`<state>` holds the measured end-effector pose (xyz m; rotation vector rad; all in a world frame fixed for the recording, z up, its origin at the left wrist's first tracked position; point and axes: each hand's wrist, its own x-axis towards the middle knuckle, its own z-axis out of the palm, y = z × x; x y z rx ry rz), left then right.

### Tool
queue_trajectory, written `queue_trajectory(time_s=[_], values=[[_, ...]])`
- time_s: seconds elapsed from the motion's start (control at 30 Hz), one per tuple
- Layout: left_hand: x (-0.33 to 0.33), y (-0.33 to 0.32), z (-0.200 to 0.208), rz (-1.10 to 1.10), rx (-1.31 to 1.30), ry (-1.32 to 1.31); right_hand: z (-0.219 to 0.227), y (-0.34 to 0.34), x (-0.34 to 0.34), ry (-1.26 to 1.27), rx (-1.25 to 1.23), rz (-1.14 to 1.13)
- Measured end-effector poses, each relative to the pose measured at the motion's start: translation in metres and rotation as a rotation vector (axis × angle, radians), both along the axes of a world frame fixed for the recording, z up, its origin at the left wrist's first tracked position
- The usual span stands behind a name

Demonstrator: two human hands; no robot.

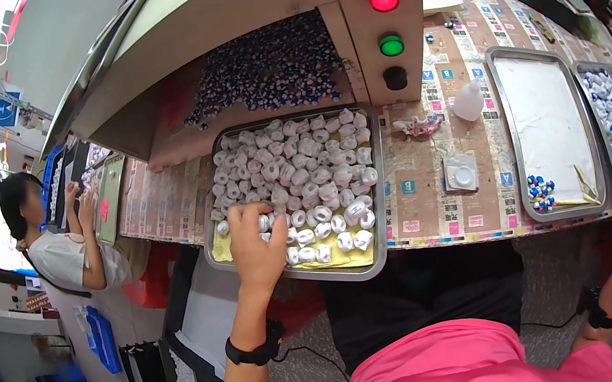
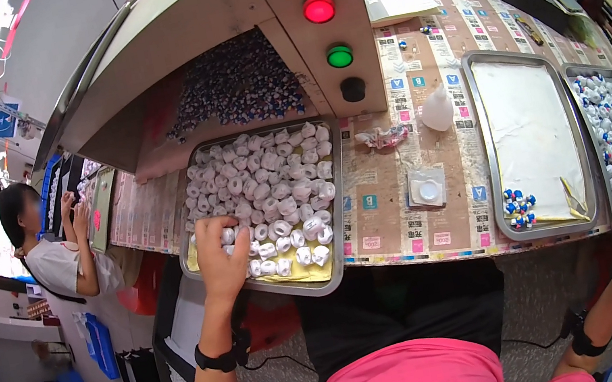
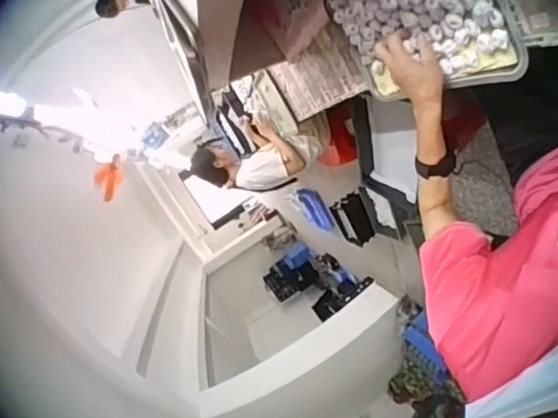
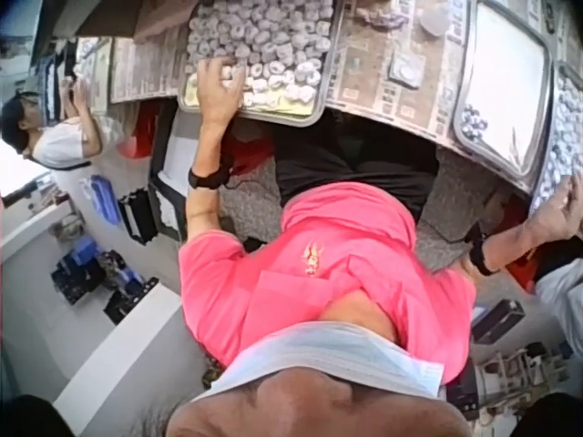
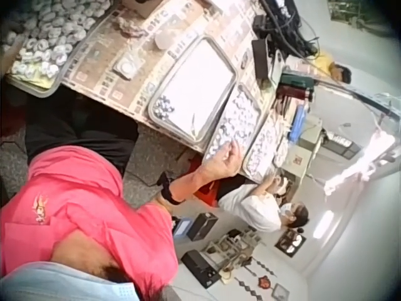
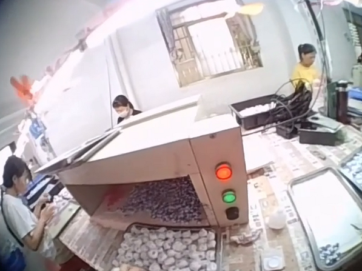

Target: Assembling small colored components into white plastic toy housings.

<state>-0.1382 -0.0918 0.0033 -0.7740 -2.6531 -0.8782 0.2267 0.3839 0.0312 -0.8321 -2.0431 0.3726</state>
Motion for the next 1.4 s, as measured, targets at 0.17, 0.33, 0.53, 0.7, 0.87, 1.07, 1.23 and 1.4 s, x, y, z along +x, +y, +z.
queue_trajectory(time_s=[0.17,0.33,0.53,0.7,0.87,1.07,1.23,1.4], values=[[-0.011,-0.014,-0.013,-0.074,0.088,-0.056,0.004,-0.059,-0.035,0.047,-0.106,0.168],[-0.006,-0.012,0.004,0.078,0.724,-0.709,0.011,-0.101,-0.064,0.037,-0.22,0.293],[-0.007,-0.007,0.015,-0.251,1.673,-1.39,0.017,-0.11,-0.074,-0.059,-0.198,0.282],[0.057,0.033,0.042,-0.232,2.116,-1.728,0.006,-0.103,-0.089,-0.183,-0.209,0.4],[0.116,0.092,0.041,-0.112,1.766,-2.238,-0.002,-0.1,-0.088,-0.296,-0.183,0.422],[0.154,0.124,0.024,-0.114,1.288,-2.393,-0.013,-0.094,-0.113,-0.397,-0.16,0.475],[0.156,0.122,0.007,-0.176,1.311,-2.292,-0.017,-0.089,-0.127,-0.493,-0.221,0.459],[0.146,0.121,-0.008,-0.299,1.344,-2.182,-0.006,-0.09,-0.124,-0.315,-0.429,0.473]])
